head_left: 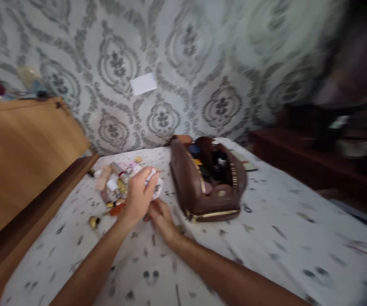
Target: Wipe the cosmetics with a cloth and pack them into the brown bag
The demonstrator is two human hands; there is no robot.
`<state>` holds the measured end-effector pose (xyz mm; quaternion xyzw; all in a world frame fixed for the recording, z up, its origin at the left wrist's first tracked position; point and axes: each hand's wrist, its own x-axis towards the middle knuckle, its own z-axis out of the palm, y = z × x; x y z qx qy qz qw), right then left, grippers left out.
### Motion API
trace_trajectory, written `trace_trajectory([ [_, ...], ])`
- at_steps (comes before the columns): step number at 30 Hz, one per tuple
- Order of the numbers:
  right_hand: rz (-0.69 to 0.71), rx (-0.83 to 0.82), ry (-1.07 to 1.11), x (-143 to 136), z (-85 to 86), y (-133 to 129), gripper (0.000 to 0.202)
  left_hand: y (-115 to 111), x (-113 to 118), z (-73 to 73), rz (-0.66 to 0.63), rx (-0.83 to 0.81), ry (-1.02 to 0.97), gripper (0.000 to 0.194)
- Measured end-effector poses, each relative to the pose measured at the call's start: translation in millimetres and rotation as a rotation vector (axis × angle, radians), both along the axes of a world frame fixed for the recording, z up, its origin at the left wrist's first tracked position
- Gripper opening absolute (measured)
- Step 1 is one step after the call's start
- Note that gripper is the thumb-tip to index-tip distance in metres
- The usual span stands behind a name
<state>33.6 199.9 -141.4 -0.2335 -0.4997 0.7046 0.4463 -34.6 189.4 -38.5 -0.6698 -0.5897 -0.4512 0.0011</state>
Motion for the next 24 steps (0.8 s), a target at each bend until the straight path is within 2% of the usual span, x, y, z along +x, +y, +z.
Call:
trace_trajectory([
  [4, -0.013, 0.032, 0.001, 0.2, -1.8, 4.0, 0.034, -27.4, -27.7, -46.1, 0.024, -0.088, -0.012, 0.023],
  [6, -0.043, 0.085, 0.002, 1.7, -4.3, 4.9, 0.029, -35.8, -31.2, -61.3, -0.004, -0.090, -0.006, 0.029],
  [8, -0.062, 0.078, -0.010, 2.5, -7.9, 5.6, 0.027, -39.4, -30.0, -70.5, -0.023, -0.080, -0.001, 0.035],
  [12, -0.048, -0.041, -0.021, 0.2, -14.8, 7.6, 0.037, -38.4, -25.6, -76.5, 0.018, -0.082, 0.002, 0.042],
  [16, 0.006, -0.073, -0.012, -1.3, -13.3, 7.4, 0.042, -36.6, -27.2, -78.8, 0.051, -0.082, 0.043, 0.038],
  [21, 0.054, -0.104, -0.013, -1.1, -5.9, 5.5, 0.039, -34.1, -36.0, -81.4, 0.004, -0.089, 0.010, 0.036],
  [24, 0.031, -0.101, -0.047, -1.5, -5.8, 5.4, 0.042, -32.7, -40.8, -79.0, -0.009, -0.102, -0.021, 0.031],
])
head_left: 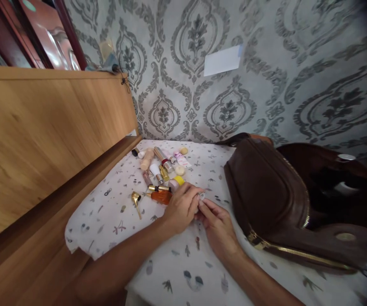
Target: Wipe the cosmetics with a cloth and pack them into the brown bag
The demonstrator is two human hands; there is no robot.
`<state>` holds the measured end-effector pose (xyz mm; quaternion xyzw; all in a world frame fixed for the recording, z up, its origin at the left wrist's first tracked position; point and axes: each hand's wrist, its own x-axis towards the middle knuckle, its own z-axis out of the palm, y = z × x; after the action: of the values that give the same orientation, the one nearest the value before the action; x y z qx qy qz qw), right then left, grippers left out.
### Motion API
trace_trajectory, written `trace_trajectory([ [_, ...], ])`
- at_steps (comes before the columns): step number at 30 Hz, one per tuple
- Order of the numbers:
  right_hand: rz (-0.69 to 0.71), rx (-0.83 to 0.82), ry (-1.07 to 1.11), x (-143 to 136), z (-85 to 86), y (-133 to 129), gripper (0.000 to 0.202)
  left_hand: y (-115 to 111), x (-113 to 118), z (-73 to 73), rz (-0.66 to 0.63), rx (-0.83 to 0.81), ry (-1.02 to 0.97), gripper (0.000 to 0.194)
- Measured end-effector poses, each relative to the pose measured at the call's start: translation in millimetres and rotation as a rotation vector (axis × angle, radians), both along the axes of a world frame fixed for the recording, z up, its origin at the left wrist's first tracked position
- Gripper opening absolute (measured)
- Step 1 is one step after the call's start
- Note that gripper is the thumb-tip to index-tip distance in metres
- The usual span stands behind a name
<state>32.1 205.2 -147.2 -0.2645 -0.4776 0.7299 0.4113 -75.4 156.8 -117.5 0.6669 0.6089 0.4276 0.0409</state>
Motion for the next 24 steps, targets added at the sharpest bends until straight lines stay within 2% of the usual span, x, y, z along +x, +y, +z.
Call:
trace_trajectory([
  [6, -0.029, 0.021, -0.038, 0.7, -2.9, 0.2, 0.042, 0.7, -6.2, 4.0, 0.050, -0.017, -0.023, 0.024],
  [11, -0.009, 0.076, -0.075, 3.2, 1.7, -2.7, 0.043, 4.2, -17.2, 5.0, 0.153, -0.006, -0.037, 0.021],
  [16, 0.011, 0.098, -0.100, 3.7, 6.0, -5.5, 0.045, 4.1, -29.5, 19.0, 0.264, -0.045, -0.017, 0.022],
  [20, 0.019, 0.091, -0.096, 4.2, 7.9, -6.4, 0.043, 2.4, -52.3, 29.8, 0.403, -0.123, 0.035, 0.033],
  [24, 0.025, 0.086, -0.083, 4.5, 8.8, -6.9, 0.045, 1.3, -83.9, 29.3, 0.597, -0.269, 0.162, 0.027],
])
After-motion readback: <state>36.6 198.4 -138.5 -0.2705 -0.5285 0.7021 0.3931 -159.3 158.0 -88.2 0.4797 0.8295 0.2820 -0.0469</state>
